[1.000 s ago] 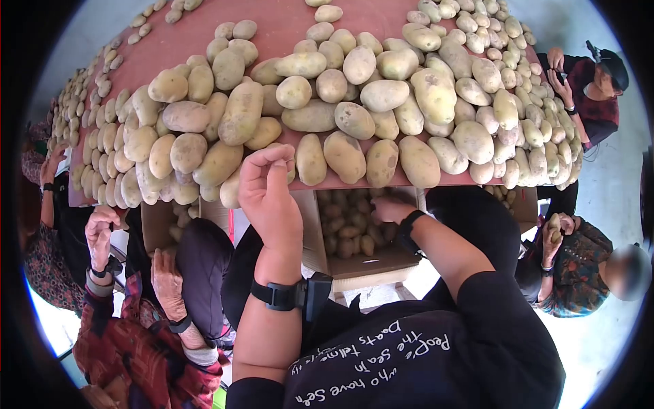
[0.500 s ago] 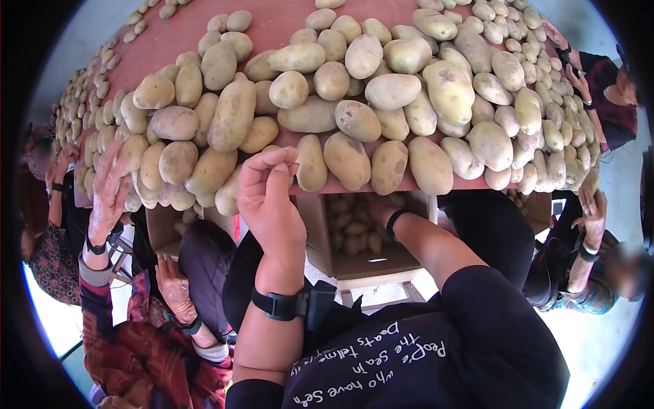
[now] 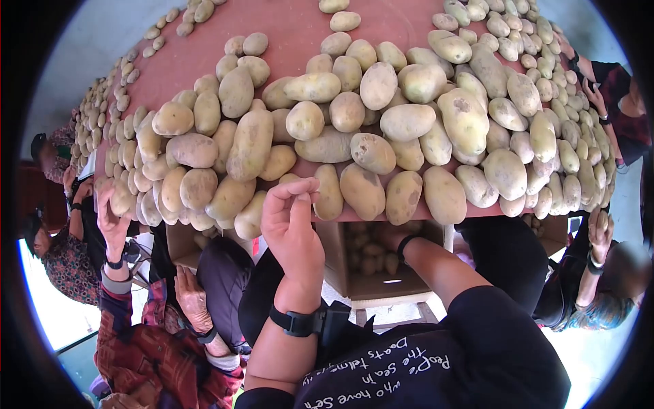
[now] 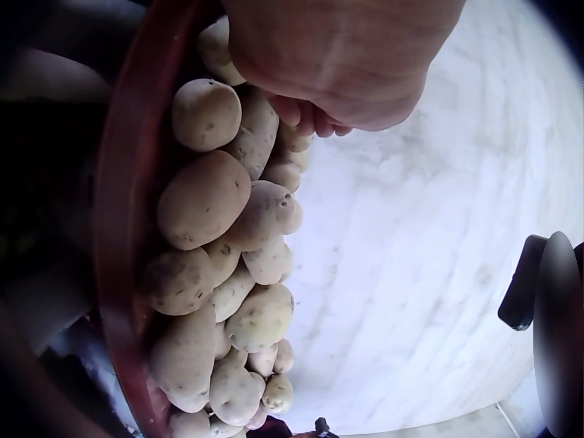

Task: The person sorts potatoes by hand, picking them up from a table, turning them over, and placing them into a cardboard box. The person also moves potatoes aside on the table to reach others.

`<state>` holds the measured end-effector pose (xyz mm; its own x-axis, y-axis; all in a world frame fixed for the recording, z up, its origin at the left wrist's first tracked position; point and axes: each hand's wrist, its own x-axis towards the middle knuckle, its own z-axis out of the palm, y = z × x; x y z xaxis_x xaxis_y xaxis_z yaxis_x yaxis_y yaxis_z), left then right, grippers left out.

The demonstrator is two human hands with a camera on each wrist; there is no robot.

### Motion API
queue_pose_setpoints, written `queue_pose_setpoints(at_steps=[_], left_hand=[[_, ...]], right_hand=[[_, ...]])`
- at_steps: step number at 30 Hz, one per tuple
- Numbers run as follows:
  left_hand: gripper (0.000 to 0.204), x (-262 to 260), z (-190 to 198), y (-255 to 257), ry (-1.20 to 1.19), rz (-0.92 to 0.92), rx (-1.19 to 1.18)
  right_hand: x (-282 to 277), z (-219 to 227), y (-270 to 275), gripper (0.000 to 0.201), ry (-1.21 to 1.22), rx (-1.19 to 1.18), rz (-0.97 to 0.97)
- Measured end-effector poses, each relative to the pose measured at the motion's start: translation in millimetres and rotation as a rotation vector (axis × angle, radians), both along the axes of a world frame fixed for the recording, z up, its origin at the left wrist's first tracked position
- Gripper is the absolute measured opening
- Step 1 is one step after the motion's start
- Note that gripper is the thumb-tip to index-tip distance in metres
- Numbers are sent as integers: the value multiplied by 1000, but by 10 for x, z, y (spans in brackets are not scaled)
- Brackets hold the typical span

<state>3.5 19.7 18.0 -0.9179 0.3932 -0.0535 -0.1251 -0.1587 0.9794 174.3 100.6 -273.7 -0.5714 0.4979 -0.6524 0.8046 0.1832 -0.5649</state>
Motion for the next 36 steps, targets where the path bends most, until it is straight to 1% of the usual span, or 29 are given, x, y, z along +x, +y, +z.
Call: queue_pose_setpoints(at_steps=[2,4,5,6,8,9,11,14,15,18,19,22,24,25,26,29,31,32,33,34,35,36], left_hand=[[8,2,-10,13,24,-2,7],[10,-29,-53,1,45,1,29],[11,-41,-69,-16,53,0,40],[11,-55,-71,-29,61,11,54],[11,-100,-55,-48,79,36,87],[11,-107,-30,-63,84,53,108],[11,-135,-17,-109,88,89,104],[12,-161,14,-185,78,122,133],[12,-177,8,-210,73,125,147],[12,-212,17,-271,46,138,193],[12,-220,22,-293,35,144,207],[11,-241,42,-347,-5,150,241],[11,-243,57,-354,-19,158,260],[11,-243,61,-353,-26,159,269],[11,-243,53,-355,-27,156,256],[11,-217,18,-340,-16,120,217],[13,-188,14,-302,17,81,192],[13,-176,23,-286,47,34,130],[14,-156,36,-277,73,-11,67],[15,-137,52,-274,96,-56,4],[20,-124,91,-273,116,-126,-94],[22,-122,66,-257,261,-131,-160]], right_hand=[[64,-102,-25,42,81,-11,-146],[68,-104,0,42,96,16,-136],[86,-103,10,42,73,32,-89],[118,-96,27,40,9,90,29],[129,72,84,37,-117,220,286],[119,200,121,36,-178,292,424],[81,643,182,36,-317,456,740],[193,959,191,43,-104,400,549],[212,1062,169,49,-109,319,494],[222,1461,226,61,-26,-671,219],[198,1748,182,61,-94,-672,163],[89,2215,65,60,69,-869,-51],[-186,2760,63,60,201,-993,-144],[-332,2899,81,59,280,-1019,-174],[-469,2988,117,59,360,-1044,-204],[-764,3087,302,57,398,-1166,-113],[-737,3091,222,52,386,-1077,-142],[-697,3082,158,50,372,-1036,-155],[-606,3103,112,42,412,-1038,-146],[-516,3126,89,39,439,-1039,-148],[-427,3156,85,37,466,-1039,-151],[-348,3202,92,36,493,-1038,-154]])
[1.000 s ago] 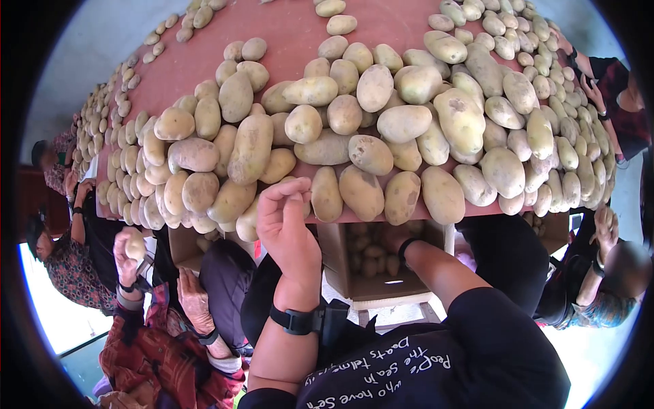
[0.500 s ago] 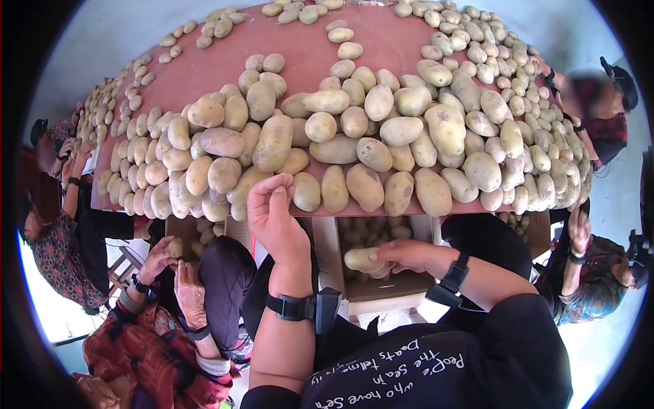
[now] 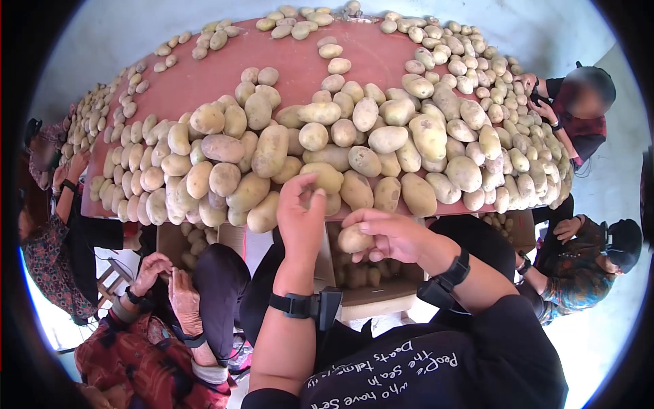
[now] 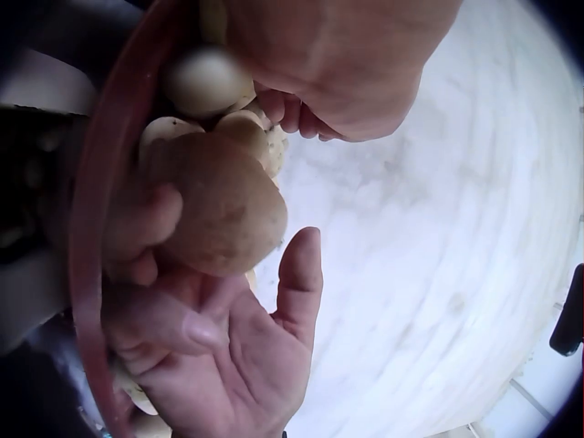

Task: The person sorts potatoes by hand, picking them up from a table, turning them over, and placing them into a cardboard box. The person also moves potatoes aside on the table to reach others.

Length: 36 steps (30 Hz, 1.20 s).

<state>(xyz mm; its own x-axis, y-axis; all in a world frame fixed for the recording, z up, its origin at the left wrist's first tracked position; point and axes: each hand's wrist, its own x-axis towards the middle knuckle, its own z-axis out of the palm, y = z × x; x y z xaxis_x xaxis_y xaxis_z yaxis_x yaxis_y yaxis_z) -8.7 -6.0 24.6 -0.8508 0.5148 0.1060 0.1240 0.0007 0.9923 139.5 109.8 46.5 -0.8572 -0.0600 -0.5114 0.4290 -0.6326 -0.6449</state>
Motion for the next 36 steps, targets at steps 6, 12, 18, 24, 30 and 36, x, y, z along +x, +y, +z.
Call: queue_pose_setpoints(at_steps=[6,12,18,24,30,36], left_hand=[[27,3,-49,14,237,-27,-81],[23,-21,-131,9,25,43,-46],[22,22,40,0,-121,24,80],[20,6,67,5,-200,44,152],[17,24,48,57,-229,68,160],[16,36,44,134,-202,67,103]], right_hand=[[81,33,199,40,167,1151,-484],[123,-113,365,51,126,1839,-304],[292,-45,188,41,363,1970,-327],[454,-814,-16,22,193,1510,353],[592,-2261,201,36,-244,1566,998],[847,-3242,122,46,-372,1891,924]])
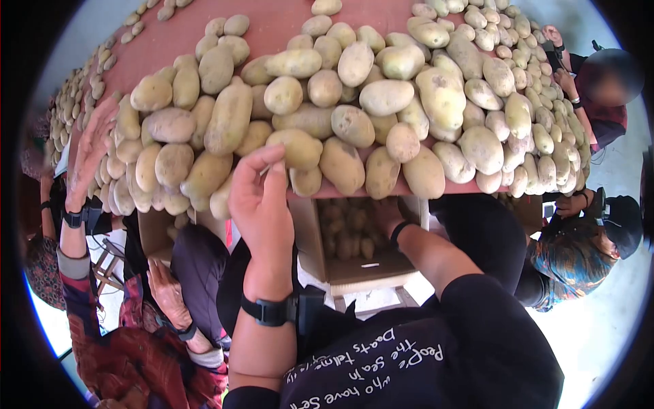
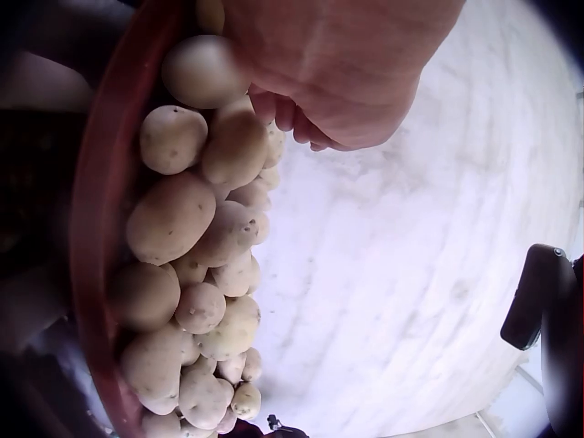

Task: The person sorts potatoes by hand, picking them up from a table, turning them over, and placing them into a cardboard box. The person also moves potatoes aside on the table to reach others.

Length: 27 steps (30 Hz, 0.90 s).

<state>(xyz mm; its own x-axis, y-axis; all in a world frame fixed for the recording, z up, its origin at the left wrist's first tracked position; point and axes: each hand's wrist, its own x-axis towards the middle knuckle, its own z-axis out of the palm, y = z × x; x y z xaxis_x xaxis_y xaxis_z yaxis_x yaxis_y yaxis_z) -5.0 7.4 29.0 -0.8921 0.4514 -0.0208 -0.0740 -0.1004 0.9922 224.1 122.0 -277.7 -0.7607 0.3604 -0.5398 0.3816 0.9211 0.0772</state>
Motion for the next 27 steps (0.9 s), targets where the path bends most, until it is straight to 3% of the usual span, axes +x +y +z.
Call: queue_pose_setpoints(at_steps=[4,10,17,20,23,26,27], left_hand=[[16,3,4,71,-13,3,12],[16,25,-39,130,20,17,21],[15,46,-72,113,48,34,60],[16,52,-82,108,86,66,32],[18,55,-81,104,123,59,-32],[20,50,-66,112,145,57,-52],[20,42,-74,103,155,62,-54]], right_hand=[[139,-280,-75,52,94,-42,-111],[-39,-186,75,54,142,-320,-320],[-83,-218,-6,53,-53,-163,-305],[-235,153,15,46,-284,-138,-219],[-101,-165,58,41,-147,-171,-297],[46,-468,53,40,154,-389,-775],[20,-338,55,41,41,-368,-602]])
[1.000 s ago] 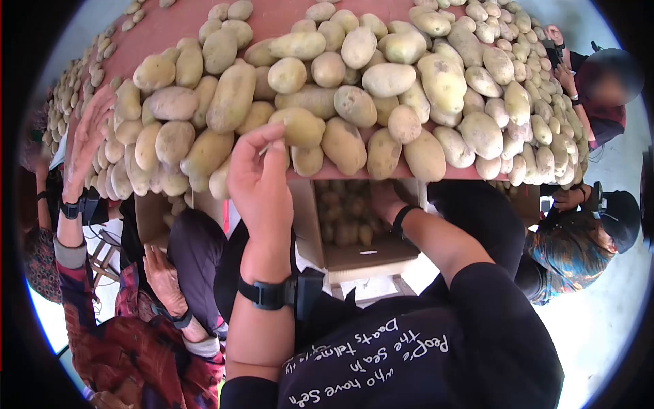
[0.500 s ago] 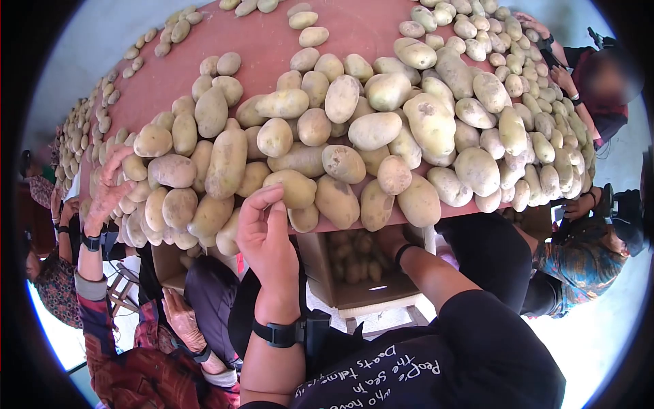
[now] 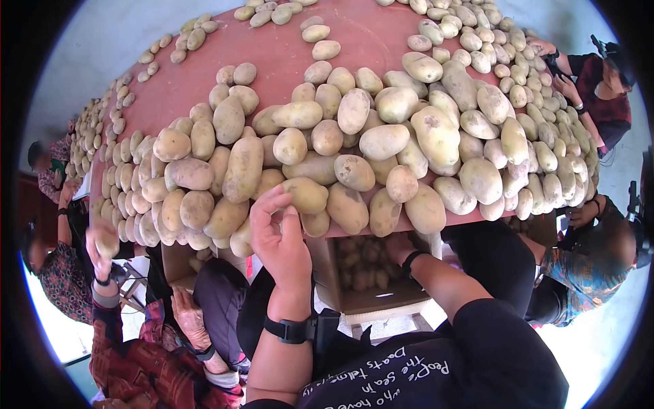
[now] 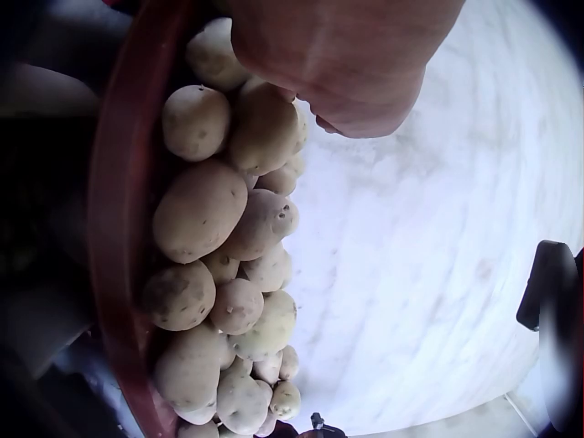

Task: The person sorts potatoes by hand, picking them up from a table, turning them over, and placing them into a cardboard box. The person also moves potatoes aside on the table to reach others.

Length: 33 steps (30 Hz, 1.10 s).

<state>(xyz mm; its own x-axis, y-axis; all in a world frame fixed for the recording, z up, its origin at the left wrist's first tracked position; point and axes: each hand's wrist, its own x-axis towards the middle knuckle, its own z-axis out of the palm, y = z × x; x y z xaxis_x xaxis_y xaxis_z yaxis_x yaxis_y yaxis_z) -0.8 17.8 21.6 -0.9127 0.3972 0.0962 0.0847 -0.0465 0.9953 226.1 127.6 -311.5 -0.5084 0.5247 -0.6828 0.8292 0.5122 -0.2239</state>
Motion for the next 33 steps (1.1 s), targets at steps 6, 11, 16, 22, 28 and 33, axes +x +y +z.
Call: queue_pose_setpoints(at_steps=[6,11,16,22,28,33], left_hand=[[18,-41,3,-66,-50,35,100],[16,-86,-20,-160,-19,79,199],[17,-107,-49,-185,-34,101,240],[17,-79,-46,-166,-60,99,208],[14,-84,-28,-171,50,44,149],[17,-108,-18,-219,26,-2,118]], right_hand=[[-436,1624,53,44,-89,-310,337],[-689,2977,94,41,141,-737,206],[-1009,3935,216,40,1046,-411,293],[-1610,3872,249,39,1235,-72,7],[-1776,4188,545,33,1208,138,-91],[-1988,4220,735,31,1014,688,207]])
